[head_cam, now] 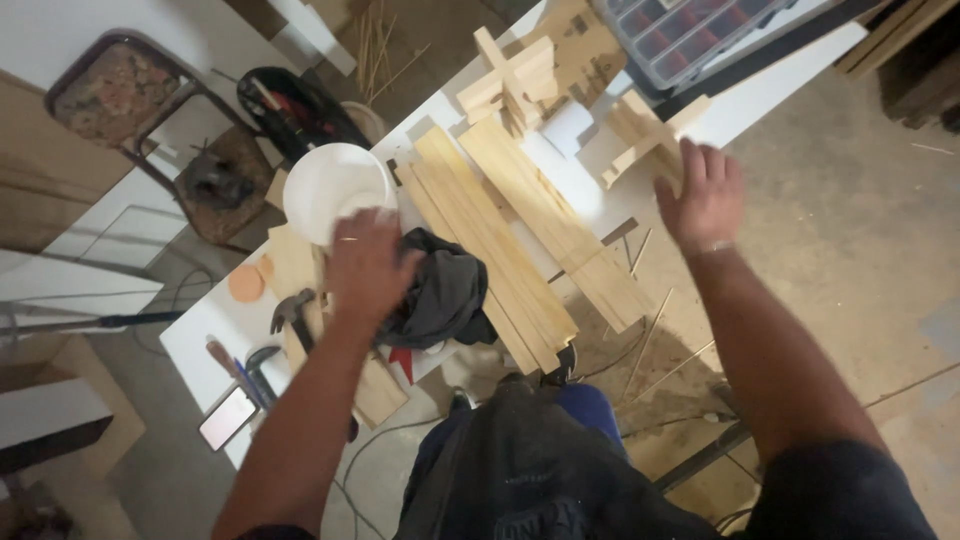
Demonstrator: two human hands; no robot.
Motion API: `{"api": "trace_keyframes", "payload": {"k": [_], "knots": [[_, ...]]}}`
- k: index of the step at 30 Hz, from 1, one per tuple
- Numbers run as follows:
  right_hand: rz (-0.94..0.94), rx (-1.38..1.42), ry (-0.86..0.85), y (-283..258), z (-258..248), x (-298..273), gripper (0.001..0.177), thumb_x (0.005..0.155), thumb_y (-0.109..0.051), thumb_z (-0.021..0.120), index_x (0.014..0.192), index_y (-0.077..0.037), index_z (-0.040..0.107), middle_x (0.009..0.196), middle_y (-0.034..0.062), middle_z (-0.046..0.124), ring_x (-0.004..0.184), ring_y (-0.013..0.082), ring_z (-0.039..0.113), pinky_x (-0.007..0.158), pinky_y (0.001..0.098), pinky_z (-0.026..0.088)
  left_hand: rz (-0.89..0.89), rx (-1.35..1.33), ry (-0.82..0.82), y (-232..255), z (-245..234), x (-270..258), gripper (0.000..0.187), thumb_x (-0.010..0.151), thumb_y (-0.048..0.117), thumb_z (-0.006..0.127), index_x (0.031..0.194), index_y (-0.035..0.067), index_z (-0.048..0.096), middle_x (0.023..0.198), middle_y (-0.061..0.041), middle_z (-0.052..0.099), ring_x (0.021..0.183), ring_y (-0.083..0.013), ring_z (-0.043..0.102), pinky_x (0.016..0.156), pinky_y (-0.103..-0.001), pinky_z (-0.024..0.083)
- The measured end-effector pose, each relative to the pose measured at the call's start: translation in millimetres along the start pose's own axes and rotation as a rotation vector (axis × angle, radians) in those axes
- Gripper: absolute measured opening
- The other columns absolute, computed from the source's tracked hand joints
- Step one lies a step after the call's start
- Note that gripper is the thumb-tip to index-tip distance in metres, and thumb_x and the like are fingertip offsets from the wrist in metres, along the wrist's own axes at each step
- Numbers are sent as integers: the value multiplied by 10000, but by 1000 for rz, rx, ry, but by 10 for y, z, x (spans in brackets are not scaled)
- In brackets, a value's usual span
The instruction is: Adjusting a crosscut sled on a table saw, clamping a stop block, and cutting small wooden strips to specific lengths.
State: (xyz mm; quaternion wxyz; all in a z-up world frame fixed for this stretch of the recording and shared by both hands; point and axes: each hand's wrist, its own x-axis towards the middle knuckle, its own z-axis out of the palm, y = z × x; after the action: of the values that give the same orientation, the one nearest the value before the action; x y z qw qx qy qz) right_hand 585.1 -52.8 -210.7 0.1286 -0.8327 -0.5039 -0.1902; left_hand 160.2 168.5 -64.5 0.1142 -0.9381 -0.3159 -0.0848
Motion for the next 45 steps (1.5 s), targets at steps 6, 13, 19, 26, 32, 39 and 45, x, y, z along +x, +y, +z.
{"api": "trace_keyframes", "payload": {"k": [6, 13, 19, 26, 32, 39, 45], "knots": [[-30, 453, -61, -1081, 223, -1597, 431, 890, -386, 778, 1218, -120, 692, 1143, 119, 659, 1095, 327, 649, 975, 440, 496, 190, -369, -349, 683, 267, -150, 897, 710, 516, 841, 1468, 127, 557, 1449, -216, 554, 1389, -426, 486, 1142, -613, 363], [678, 834, -571, -1658, -861, -2054, 563, 867, -421, 785, 1351, -191, 610, 1254, 95, 688, 1228, 305, 644, 1071, 437, 518, 440, -268, -153, 480, 1295, -868, 163, 894, 203, 618, 1020, 140, 699, 982, -104, 602, 1043, -353, 621, 1016, -554, 463], [1550, 1587, -644, -1685, -945, -1783, 593, 882, -330, 821, 1331, 8, 630, 1199, 252, 647, 1064, 404, 677, 905, 512, 569, 422, -231, -573, 736, 683, -743, 321, 828, 408, 750, 962, 116, 752, 1034, -114, 651, 1174, -344, 593, 1145, -580, 357], [1405, 1810, -632, -1799, -325, -1945, 652, 818, -79, 825, 1408, -31, 552, 973, 134, 573, 777, 228, 681, 658, 347, 637, 393, -280, -479, 921, 873, -691, 365, 879, 449, 721, 1016, 112, 747, 991, -109, 681, 1123, -348, 647, 1081, -545, 420], [1484, 1909, -686, -1891, -830, -1827, 635, 919, -180, 777, 1492, -83, 521, 1179, 180, 627, 1029, 349, 704, 867, 510, 583, 437, -159, -591, 820, 873, -774, 304, 912, 407, 696, 1032, 132, 742, 1009, -83, 665, 1136, -322, 629, 1061, -496, 436], [1752, 2013, -552, -2400, -1001, -1851, 528, 850, -123, 840, 1291, 24, 591, 941, 221, 658, 807, 348, 721, 718, 490, 626, 516, -117, -669, 866, 531, -776, 375, 897, 406, 722, 1131, 113, 707, 1118, -111, 633, 1232, -342, 570, 1125, -528, 379], [1639, 1852, -402, -2752, -939, -1878, 642, 809, -259, 903, 1275, 8, 550, 843, 128, 545, 743, 277, 699, 687, 444, 657, 592, -252, -425, 760, 719, -990, 377, 773, 354, 830, 1020, 98, 705, 1108, -107, 629, 1214, -339, 565, 1123, -522, 382]]}}
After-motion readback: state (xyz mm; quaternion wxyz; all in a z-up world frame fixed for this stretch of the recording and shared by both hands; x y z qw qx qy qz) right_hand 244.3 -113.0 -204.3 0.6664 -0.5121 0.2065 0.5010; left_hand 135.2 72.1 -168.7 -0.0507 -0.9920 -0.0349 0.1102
